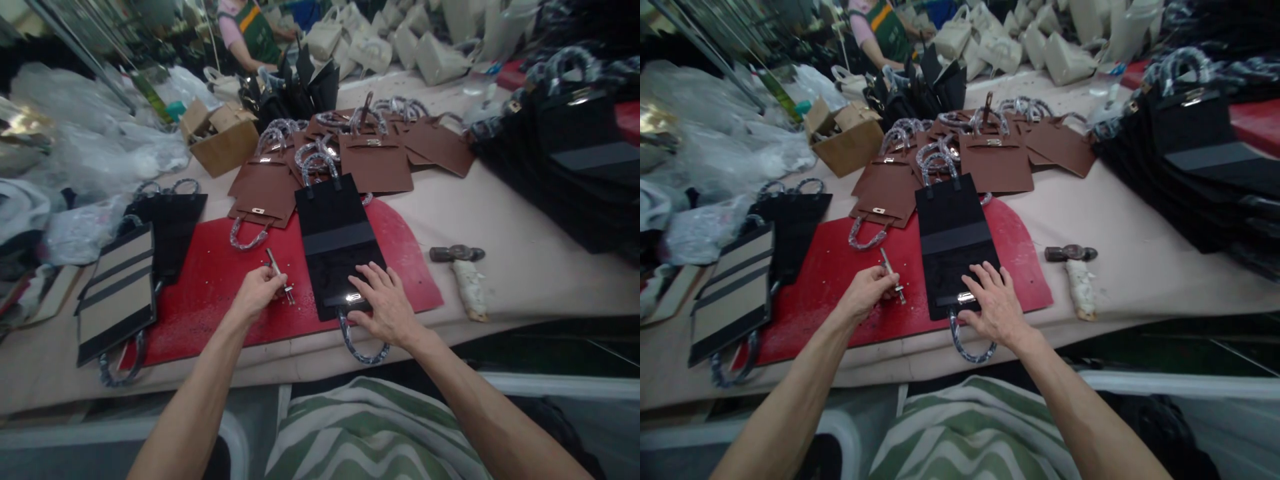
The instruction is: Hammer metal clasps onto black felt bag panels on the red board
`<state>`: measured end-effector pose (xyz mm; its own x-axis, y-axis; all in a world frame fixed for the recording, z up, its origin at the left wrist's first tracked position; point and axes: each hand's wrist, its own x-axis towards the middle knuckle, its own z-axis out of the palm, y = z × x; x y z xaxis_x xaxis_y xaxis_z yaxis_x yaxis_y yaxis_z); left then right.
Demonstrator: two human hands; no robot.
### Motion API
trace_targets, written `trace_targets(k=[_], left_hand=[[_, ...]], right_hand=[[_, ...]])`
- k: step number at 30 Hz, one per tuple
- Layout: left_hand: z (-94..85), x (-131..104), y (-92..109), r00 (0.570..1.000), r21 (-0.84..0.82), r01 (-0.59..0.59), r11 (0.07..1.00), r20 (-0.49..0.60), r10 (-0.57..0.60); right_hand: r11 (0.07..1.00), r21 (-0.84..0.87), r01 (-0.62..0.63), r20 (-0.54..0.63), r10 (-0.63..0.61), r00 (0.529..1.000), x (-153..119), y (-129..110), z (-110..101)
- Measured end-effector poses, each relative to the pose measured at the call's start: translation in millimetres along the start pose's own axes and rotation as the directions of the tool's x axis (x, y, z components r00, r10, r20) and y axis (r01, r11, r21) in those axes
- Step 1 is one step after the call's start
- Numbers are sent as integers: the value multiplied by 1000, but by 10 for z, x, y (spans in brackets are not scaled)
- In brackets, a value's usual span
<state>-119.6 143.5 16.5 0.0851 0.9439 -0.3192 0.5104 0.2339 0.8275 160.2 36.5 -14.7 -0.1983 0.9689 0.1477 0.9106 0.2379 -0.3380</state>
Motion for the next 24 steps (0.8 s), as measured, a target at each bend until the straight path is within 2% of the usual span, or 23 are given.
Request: trace_targets(k=[1,3,5,8,13,17,21,24], left_hand=[[3,-48,-39,999,-106,-37,994,-4,37],[51,-147,-102,991,-205,-132,970,-8,133],[138,-232,-148,974,-194,-227,954,-25,226],[280,-312,-193,942,-140,-330,933,-105,318],[400,-355,-185,938,-137,-334,932,-147,314],[392,-354,-172,924,-106,-375,921,-121,363],[378,-378,-166,889,-145,-441,886,-203,410],[425,-429,-120,884,-162,-455,876,-203,422]], right_hand=[[1000,2,-1,2,1,1000,0,-1,-3],[1000,3,-7,8,7,1000,-1,-5,-9],[1000,4,-10,15,10,1000,-2,-6,-12],[1000,8,-8,13,8,1000,-6,-3,-8],[1000,2,-2,4,2,1000,-8,5,5],[1000,-2,-7,3,7,1000,-8,4,9],[1000,-4,-12,10,12,1000,-6,0,8],[1000,-4,-7,9,8,1000,-3,-2,4]])
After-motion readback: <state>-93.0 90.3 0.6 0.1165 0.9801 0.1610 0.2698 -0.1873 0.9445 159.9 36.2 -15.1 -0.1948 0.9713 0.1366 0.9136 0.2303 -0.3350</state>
